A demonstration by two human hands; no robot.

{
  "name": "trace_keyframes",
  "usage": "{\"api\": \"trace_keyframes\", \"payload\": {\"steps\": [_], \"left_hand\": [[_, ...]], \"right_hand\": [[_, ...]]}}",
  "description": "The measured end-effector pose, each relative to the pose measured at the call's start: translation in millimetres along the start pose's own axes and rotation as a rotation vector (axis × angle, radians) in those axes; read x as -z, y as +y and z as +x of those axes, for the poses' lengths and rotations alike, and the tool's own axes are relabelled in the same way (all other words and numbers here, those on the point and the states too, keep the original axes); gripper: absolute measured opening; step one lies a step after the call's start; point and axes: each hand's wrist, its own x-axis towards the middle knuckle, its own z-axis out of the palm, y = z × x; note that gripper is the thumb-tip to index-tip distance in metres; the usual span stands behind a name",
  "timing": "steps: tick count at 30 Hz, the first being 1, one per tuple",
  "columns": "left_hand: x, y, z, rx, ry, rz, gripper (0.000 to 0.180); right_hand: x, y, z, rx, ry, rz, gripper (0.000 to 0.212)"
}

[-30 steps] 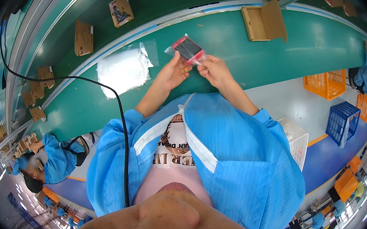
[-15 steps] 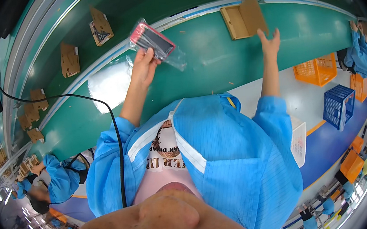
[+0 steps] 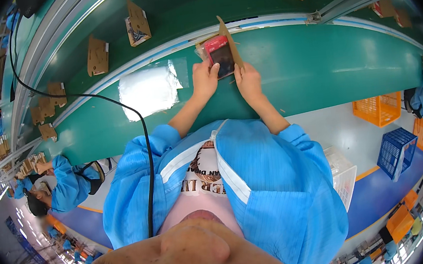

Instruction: Packing smartphones and accessories into cardboard boxes on an assembly line.

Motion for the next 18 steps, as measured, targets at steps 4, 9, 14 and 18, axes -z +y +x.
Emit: {"api": "trace_keyframes", "payload": {"steps": [4, 9, 14, 18], "left_hand": [[14, 11, 9, -0.168, 0.013, 0.594, 0.030], [20, 4, 22, -0.255, 0.001, 0.745, 0.039], [18, -9, 29, -0.506, -0.163, 0.709, 0.053], [21, -1, 27, -0.405, -0.024, 0.418, 0.051]], "right_hand": [[1, -4, 3, 0.019, 0.016, 0.002, 0.015], [0, -2, 2, 0.017, -0.024, 0.032, 0.012], [1, -2, 4, 0.005, -0.034, 0.065, 0.014], [8, 6, 21, -0.148, -0.123, 0.143, 0.020]]}}
